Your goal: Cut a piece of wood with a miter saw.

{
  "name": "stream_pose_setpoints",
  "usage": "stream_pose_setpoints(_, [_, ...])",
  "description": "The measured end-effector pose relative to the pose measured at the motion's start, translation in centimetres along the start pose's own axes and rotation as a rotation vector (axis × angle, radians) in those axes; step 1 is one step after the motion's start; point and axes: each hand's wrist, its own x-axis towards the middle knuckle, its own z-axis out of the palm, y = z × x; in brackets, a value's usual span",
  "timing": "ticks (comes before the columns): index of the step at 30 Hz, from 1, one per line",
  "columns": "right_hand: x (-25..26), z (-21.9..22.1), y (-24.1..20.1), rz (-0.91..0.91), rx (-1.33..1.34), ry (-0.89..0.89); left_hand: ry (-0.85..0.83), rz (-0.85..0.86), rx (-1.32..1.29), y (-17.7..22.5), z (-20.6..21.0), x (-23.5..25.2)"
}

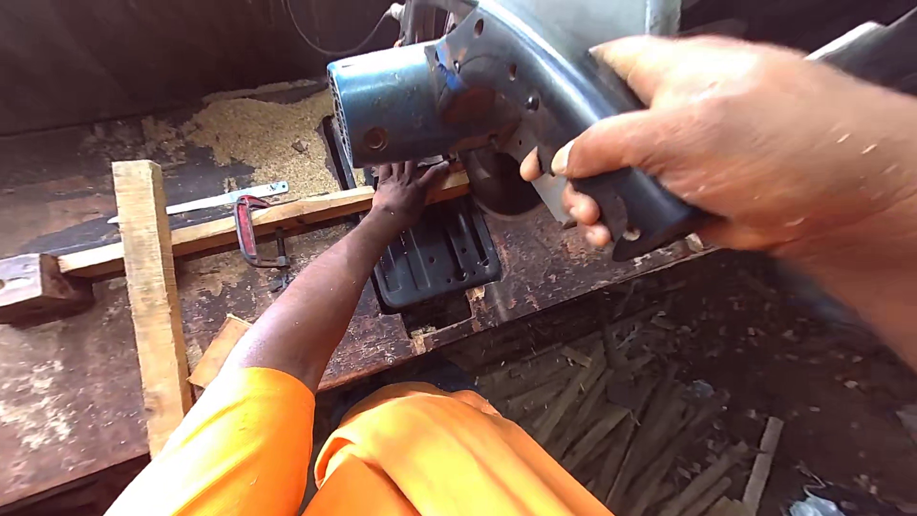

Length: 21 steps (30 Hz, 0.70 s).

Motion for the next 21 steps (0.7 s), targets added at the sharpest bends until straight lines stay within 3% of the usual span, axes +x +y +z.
stream_pose_setpoints(3, [1.3,-1.5,-1.6,0.007,0.031,-0.044,-0.017,-0.009,-0.009,-0.1,-0.2,0.0])
stream_pose_setpoints(7, [4.8,-6.0,-0.2,-0.211,0.245,-0.542,-0.012,-0.005,-0.019,-0.1,0.1,0.1])
stream_pose_setpoints(10, [5.8,-6.7,0.2,-0.289,0.262,-0.690,-0.021,-0.008,-0.016,-0.1,0.0,0.1])
stream_pose_setpoints(12, [5.4,-6.4,0.1,-0.208,0.325,-0.664,-0.012,-0.003,-0.021,-0.2,0.0,0.0])
stream_pose_setpoints(15, [4.0,-5.3,-1.0,-0.085,0.299,-0.473,-0.017,-0.009,-0.025,-0.1,0.0,0.0])
stream_pose_setpoints(21, [3.7,-4.8,-1.2,-0.057,0.215,-0.385,-0.031,-0.016,-0.022,-0.2,0.0,0.1])
